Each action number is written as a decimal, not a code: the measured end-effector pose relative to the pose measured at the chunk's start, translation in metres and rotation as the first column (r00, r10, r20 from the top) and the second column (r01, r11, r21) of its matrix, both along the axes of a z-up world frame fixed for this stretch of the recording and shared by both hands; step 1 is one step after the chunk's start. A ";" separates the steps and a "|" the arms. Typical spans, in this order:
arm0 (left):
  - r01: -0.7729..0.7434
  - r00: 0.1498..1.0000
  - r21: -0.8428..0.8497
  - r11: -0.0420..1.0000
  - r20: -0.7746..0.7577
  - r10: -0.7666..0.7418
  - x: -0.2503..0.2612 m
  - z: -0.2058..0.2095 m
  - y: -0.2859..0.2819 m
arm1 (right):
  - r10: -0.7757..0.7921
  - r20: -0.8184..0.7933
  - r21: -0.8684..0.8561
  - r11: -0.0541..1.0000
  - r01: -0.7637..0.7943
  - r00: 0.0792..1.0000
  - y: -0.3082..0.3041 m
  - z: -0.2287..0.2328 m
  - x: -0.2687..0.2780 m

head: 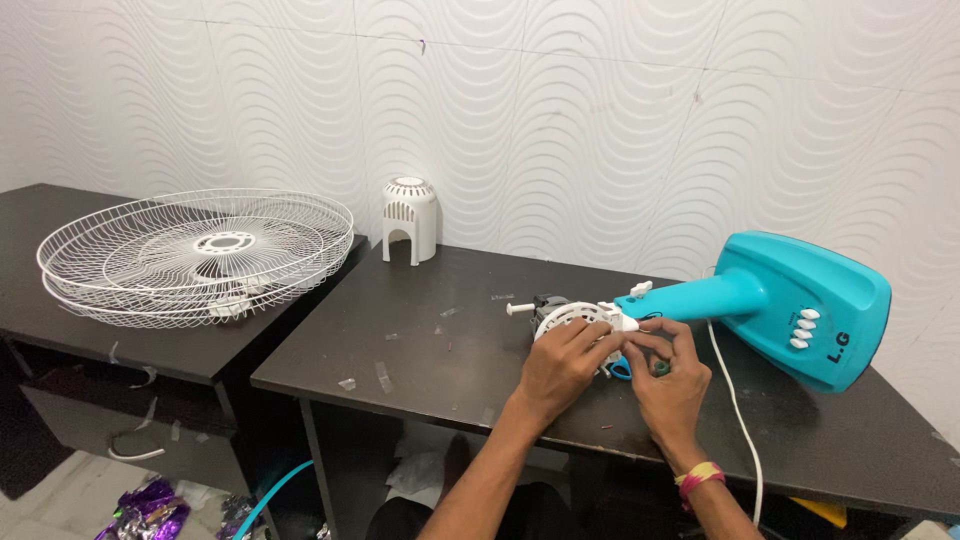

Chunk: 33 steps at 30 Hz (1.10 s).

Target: The person disassembles a table fan by removing the front grill, unscrewing the motor housing, and detaching the motor assembly from the fan body using a screwdriver. The parts are placed on the table.

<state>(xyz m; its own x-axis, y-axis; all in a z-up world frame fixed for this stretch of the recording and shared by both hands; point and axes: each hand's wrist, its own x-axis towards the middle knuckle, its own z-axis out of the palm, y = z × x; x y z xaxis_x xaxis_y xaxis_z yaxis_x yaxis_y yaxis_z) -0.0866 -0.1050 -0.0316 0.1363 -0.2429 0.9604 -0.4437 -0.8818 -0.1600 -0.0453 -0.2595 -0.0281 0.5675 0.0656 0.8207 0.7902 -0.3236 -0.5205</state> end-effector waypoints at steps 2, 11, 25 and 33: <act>0.013 1.000 0.012 1.000 0.001 -0.013 -0.003 -0.001 0.000 | 0.029 -0.005 -0.003 1.000 -0.029 1.000 -0.001 -0.001 0.001; -0.027 1.000 -0.144 0.989 -0.015 0.025 0.007 -0.007 0.008 | 0.092 -0.087 -0.044 0.994 -0.096 0.992 0.002 -0.009 0.008; -0.662 0.747 -0.644 0.382 -0.605 0.275 -0.050 -0.016 0.210 | -0.349 -0.212 -0.284 0.916 0.284 0.913 0.002 0.000 0.013; -0.781 0.608 -0.532 0.327 -0.769 0.200 -0.038 -0.026 0.250 | -0.282 -0.070 -0.309 0.918 0.248 0.957 -0.002 -0.023 0.032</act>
<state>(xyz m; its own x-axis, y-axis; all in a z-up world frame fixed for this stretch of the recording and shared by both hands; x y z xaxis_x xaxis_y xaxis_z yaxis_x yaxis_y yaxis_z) -0.1242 0.1447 -0.0572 0.4117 0.8348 0.3654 0.3958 -0.5250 0.7535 -0.0128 -0.2610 -0.0513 0.6833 0.1286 0.7187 0.5970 -0.6652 -0.4485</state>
